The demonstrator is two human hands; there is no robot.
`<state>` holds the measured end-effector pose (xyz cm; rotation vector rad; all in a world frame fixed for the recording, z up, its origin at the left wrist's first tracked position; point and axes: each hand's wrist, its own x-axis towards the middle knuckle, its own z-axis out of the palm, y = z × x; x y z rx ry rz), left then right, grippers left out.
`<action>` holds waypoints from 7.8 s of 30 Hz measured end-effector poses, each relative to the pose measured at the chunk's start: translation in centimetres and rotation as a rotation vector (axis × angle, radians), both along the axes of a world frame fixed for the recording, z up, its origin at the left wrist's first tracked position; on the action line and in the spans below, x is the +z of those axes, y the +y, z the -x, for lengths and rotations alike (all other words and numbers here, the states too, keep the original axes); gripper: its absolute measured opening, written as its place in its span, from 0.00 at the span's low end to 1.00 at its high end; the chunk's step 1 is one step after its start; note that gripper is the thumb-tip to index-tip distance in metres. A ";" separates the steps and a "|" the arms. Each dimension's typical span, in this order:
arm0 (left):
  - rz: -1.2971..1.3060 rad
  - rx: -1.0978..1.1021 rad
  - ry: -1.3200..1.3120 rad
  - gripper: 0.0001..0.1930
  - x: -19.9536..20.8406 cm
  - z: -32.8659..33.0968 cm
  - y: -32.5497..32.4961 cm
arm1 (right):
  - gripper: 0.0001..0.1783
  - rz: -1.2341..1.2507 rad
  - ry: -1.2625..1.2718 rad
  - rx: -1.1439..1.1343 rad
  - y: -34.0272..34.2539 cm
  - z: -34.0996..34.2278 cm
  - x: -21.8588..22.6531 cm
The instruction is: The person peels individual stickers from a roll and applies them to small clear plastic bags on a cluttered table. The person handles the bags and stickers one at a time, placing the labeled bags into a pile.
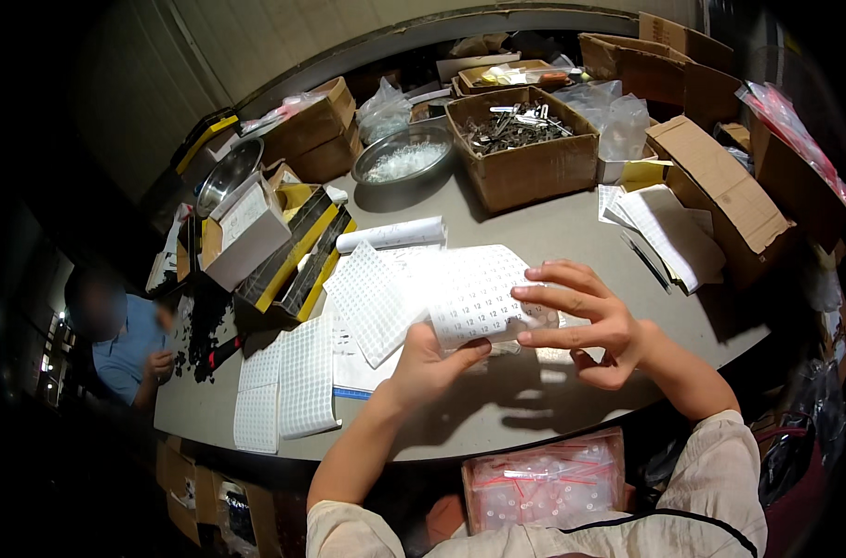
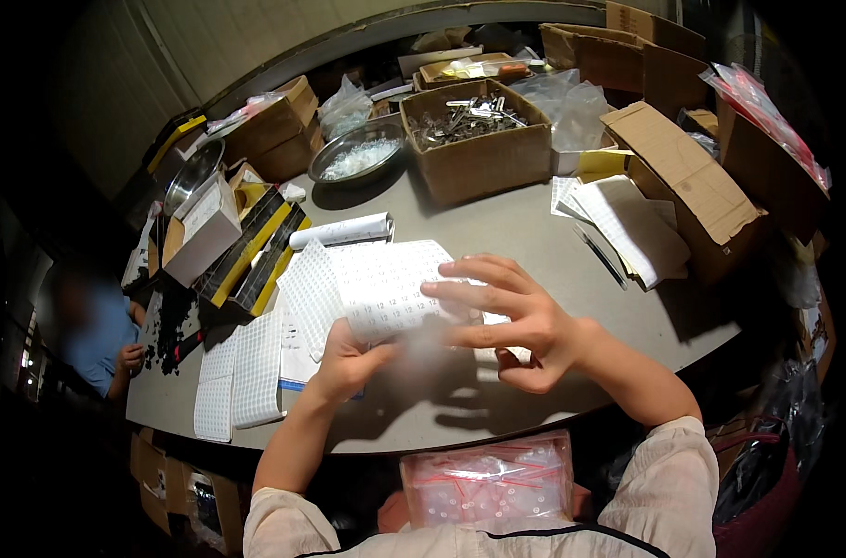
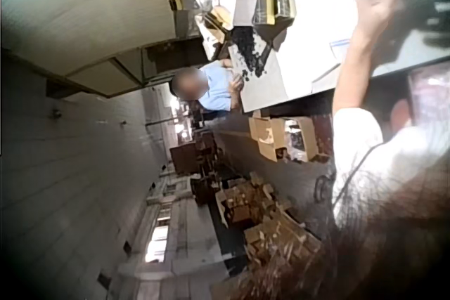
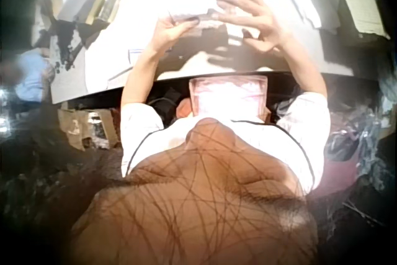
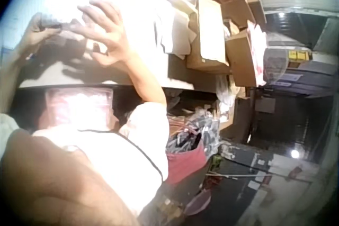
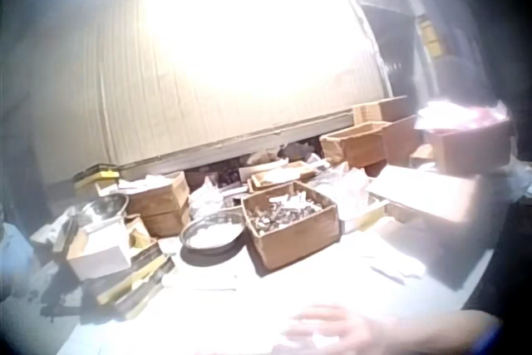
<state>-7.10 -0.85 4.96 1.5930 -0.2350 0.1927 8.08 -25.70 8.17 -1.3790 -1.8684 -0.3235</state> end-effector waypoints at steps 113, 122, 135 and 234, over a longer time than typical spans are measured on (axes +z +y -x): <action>-0.192 0.079 0.211 0.13 -5.6 -0.5 -3.8 | 0.18 0.835 0.361 -0.911 -1.5 -6.0 -1.6; -0.280 0.051 0.167 0.14 -4.3 -0.3 -3.7 | 0.10 0.581 0.159 -0.434 -0.7 3.0 -2.7; -0.175 -0.019 0.372 0.14 -3.0 0.0 -3.6 | 0.12 0.339 -0.131 -0.484 -1.9 6.3 -4.9; -0.298 0.031 0.141 0.11 -4.8 -0.2 -3.6 | 0.08 0.819 -0.143 -0.773 -1.2 -3.9 -3.5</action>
